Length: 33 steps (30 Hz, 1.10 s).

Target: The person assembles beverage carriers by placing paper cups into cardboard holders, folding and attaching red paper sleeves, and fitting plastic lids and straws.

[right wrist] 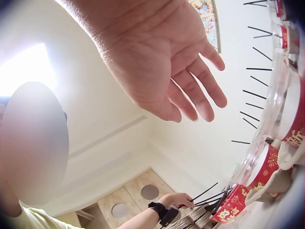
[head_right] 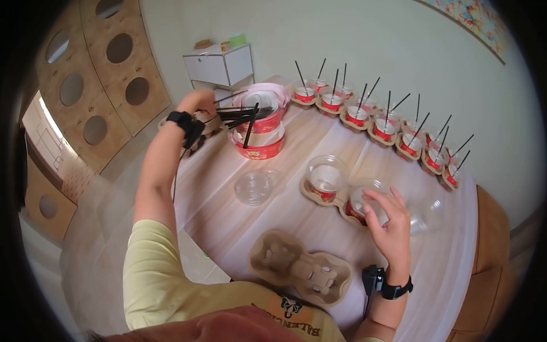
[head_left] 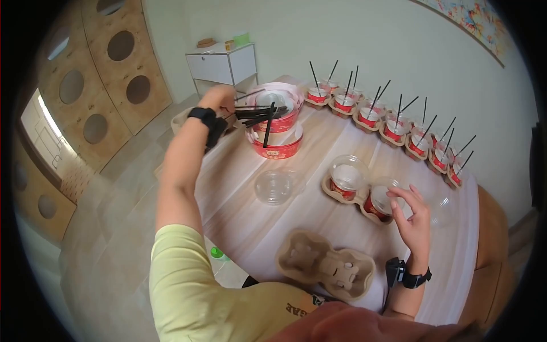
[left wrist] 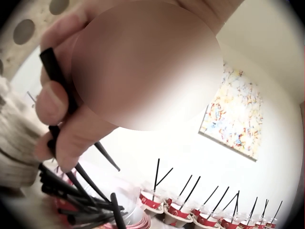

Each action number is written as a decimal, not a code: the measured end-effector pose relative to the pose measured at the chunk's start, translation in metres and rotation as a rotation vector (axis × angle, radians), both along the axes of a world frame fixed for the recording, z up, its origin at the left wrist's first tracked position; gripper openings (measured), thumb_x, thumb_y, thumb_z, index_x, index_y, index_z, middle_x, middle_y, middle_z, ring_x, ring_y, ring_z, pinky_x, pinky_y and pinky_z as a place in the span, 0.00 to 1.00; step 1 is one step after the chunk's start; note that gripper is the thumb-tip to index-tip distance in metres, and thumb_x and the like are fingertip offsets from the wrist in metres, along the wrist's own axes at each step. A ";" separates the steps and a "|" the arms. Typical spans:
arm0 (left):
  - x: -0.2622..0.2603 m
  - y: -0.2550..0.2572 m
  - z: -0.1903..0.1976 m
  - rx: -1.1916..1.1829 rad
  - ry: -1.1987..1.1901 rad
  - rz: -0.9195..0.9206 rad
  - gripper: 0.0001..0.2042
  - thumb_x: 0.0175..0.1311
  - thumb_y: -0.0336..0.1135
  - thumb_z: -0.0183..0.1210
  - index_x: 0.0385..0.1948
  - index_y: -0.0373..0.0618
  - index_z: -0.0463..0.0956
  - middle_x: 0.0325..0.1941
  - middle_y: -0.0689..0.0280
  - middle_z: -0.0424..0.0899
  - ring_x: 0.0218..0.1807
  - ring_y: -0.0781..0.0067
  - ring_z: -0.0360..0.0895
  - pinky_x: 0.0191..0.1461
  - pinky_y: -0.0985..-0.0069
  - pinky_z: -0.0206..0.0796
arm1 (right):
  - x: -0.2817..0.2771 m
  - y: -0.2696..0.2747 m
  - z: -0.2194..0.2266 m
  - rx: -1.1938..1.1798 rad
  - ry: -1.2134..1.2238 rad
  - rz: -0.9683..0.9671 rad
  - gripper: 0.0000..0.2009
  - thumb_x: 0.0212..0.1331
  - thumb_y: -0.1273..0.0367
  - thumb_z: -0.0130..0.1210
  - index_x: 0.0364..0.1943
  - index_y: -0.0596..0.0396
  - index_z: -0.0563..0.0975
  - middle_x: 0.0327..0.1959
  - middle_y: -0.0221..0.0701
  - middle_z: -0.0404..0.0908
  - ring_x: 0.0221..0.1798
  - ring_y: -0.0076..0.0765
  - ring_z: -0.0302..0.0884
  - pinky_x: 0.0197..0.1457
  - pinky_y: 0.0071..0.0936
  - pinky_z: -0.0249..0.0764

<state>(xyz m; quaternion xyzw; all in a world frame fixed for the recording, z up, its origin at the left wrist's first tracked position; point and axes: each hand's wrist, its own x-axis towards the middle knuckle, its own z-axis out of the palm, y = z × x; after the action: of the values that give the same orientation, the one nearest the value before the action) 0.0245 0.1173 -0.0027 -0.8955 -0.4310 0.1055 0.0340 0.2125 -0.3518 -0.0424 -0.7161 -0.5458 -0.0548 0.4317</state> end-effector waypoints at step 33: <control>0.043 -0.263 0.022 -0.049 -0.520 -1.229 0.09 0.44 0.36 0.61 0.25 0.43 0.75 0.21 0.60 0.75 0.26 0.61 0.73 0.29 0.69 0.63 | -0.014 0.002 -0.011 -0.115 0.507 0.249 0.07 0.56 0.70 0.50 0.31 0.62 0.75 0.17 0.23 0.69 0.21 0.16 0.62 0.23 0.16 0.59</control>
<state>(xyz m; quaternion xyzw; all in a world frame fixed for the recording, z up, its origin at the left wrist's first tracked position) 0.0670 -0.1454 0.0192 -0.9751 0.1659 -0.1426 -0.0372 0.1981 -0.3501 -0.0529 -0.6576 -0.5065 0.2102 0.5166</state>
